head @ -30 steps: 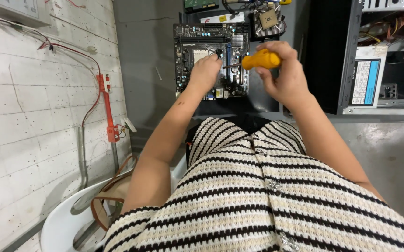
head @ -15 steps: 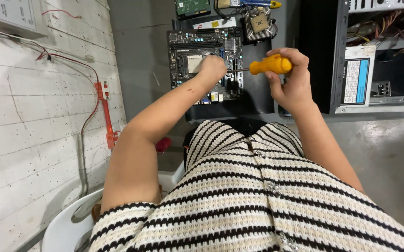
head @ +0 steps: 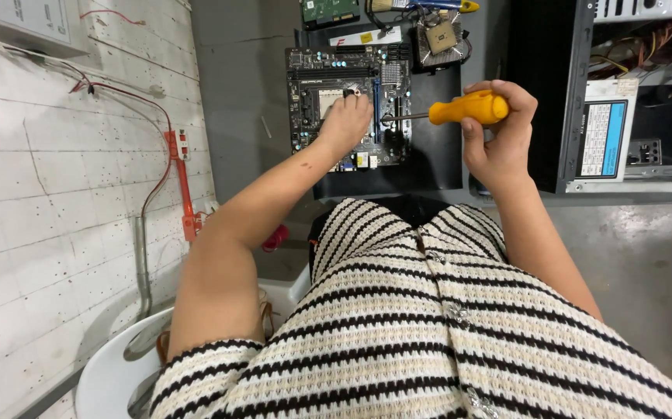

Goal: Removing a motherboard from a PC case and then unscrewing components from the board on a repair bench.

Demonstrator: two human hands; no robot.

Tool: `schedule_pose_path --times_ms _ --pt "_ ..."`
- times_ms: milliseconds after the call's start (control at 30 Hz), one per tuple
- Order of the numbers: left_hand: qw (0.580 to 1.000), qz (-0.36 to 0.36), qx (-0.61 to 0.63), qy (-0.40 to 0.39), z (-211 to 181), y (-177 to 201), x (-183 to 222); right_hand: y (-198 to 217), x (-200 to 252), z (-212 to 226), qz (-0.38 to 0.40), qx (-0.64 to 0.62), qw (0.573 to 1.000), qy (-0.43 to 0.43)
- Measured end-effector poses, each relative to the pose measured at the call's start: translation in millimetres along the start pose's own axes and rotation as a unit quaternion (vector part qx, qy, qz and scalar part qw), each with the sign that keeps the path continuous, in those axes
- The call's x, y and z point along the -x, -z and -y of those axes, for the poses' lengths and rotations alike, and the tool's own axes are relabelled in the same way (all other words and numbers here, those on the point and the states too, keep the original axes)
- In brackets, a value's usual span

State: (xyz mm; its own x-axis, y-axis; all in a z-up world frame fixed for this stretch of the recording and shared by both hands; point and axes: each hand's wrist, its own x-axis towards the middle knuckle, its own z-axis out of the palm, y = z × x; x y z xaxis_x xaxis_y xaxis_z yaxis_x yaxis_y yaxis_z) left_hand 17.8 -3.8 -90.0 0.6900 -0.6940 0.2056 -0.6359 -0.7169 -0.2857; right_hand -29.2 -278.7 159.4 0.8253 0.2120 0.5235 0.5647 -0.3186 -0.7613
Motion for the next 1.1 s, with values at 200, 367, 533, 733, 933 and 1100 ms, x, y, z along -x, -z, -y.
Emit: schedule_pose_path --times_ms 200,367,533,733,933,1100 --pt "0.901 0.181 0.310 0.245 31.2 97.7 -8.3 -7.0 1.9 5.0 0.005 -0.056 0.998 -0.021" --pt "0.866 0.180 0.357 0.300 22.9 93.3 13.6 -23.3 -4.0 0.7 0.022 -0.080 0.996 -0.028" --pt "0.875 0.123 0.347 0.315 10.0 79.5 13.5 -33.9 -14.9 0.6 0.067 -0.049 0.996 0.019" --pt "0.860 0.138 0.352 0.343 5.8 79.5 3.6 -37.7 -14.9 -3.6 0.073 -0.037 0.996 0.029" --pt "0.868 0.128 0.347 0.332 5.5 82.7 4.1 -39.3 -14.6 -2.5 0.071 -0.023 0.996 0.041" --pt "0.876 0.115 0.341 0.321 5.8 77.8 5.0 -36.9 -13.3 -2.6 0.067 -0.021 0.997 0.032"
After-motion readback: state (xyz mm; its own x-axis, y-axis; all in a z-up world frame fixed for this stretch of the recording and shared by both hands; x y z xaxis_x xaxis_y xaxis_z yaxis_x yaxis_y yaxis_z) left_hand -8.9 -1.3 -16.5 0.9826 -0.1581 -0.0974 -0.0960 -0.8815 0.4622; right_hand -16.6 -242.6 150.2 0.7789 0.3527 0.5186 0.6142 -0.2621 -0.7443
